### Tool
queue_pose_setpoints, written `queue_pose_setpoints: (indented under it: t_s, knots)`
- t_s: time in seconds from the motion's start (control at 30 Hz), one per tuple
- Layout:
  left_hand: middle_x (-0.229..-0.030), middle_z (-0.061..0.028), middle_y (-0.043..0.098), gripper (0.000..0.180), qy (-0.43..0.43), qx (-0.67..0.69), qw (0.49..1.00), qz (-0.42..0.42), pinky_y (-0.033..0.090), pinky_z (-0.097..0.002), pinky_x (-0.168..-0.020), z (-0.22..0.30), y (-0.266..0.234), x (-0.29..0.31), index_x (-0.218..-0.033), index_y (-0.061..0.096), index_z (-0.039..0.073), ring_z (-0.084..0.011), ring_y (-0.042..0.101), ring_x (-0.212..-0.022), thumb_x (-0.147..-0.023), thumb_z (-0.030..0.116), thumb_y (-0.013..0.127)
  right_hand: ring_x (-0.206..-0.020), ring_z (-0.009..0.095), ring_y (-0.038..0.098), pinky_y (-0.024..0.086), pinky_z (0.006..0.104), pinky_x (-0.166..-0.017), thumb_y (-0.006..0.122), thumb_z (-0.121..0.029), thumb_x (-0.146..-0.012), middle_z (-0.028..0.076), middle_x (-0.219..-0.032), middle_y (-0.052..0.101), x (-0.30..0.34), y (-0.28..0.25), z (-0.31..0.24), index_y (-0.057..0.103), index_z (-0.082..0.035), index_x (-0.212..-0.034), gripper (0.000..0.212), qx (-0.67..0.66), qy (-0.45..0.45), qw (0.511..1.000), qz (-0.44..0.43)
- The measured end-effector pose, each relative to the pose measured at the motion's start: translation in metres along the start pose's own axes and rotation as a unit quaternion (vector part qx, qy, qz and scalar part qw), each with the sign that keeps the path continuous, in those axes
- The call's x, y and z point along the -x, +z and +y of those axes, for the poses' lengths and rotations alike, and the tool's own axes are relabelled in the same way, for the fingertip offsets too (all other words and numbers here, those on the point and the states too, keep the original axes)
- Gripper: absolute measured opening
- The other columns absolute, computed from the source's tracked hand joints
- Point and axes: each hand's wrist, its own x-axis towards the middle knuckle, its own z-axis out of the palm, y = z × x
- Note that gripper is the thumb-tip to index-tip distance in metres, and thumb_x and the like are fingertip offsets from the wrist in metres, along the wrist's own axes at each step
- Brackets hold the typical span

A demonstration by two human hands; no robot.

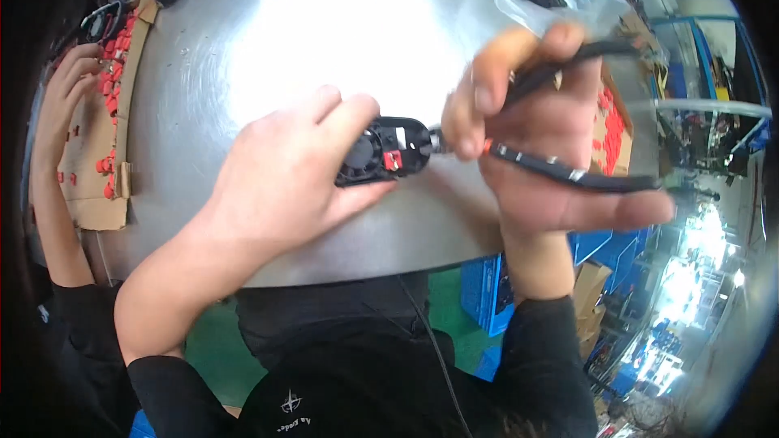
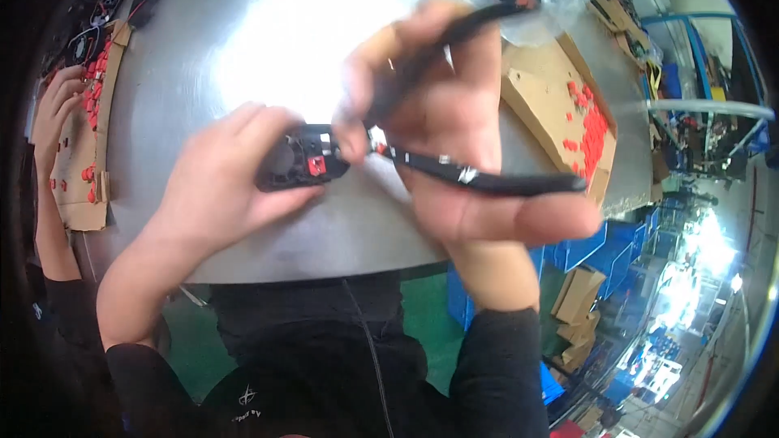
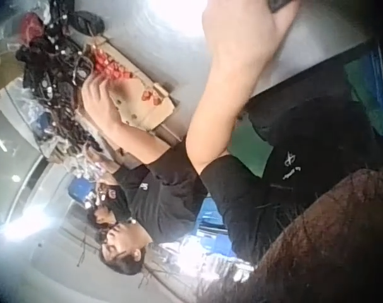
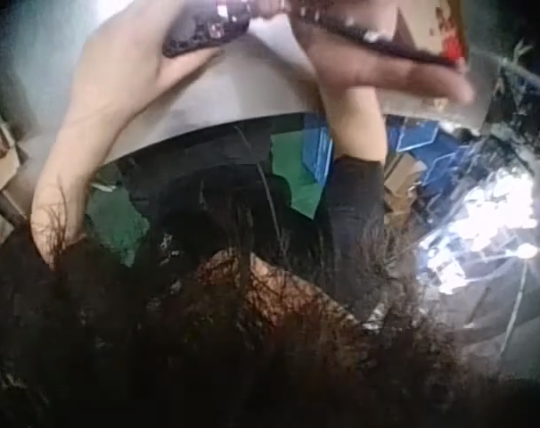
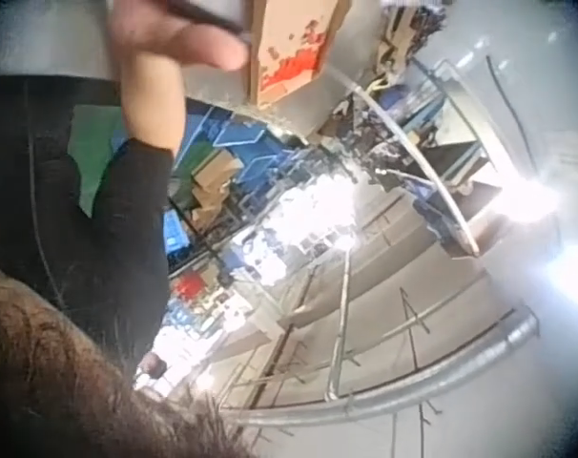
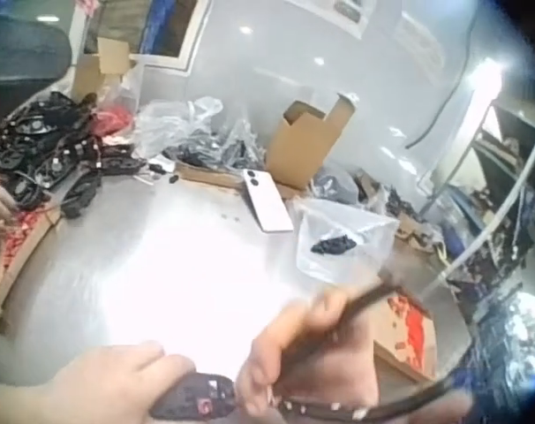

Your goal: Assemble internal components and small plastic parts into an electronic device housing using pliers.

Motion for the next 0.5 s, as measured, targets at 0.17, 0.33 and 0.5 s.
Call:
queue_pose_setpoints:
  t_s: [0.17,0.33,0.5]
  knots:
    - [-0.091,-0.0121,0.058,0.045,-0.007,0.003,1.0,0.003,0.056,-0.0445,-0.065,0.012,-0.003,-0.001,-0.108,0.058,0.008,-0.0342,0.066,-0.079,-0.08,0.03,0.085,-0.079,0.022,0.06,0.049,0.0346,-0.067,0.07,-0.091,-0.069,0.014,-0.104,0.052,0.007,0.014,-0.006,0.042,-0.016,-0.141,0.108,-0.033,0.048,0.996,0.062]
    - [-0.092,-0.0107,0.059,0.055,-0.035,0.003,0.999,-0.013,0.051,-0.044,-0.064,0.008,-0.001,0.001,-0.116,0.062,0.01,-0.0345,0.064,-0.079,-0.072,0.027,0.09,-0.069,0.021,0.058,0.05,0.0326,-0.059,0.072,-0.089,-0.067,0.013,-0.097,0.052,0.006,0.026,0.01,0.042,-0.014,-0.137,0.107,-0.011,0.037,0.996,0.081]
    - [-0.092,-0.011,0.058,0.052,-0.03,0.019,0.999,-0.008,0.051,-0.0449,-0.064,0.008,0.0,0.004,-0.114,0.061,0.01,-0.0346,0.064,-0.08,-0.074,0.029,0.088,-0.065,0.02,0.057,0.049,0.0314,-0.056,0.072,-0.087,-0.069,0.013,-0.093,0.053,0.009,0.038,0.011,0.04,-0.013,-0.134,0.104,0.029,0.027,0.996,0.084]
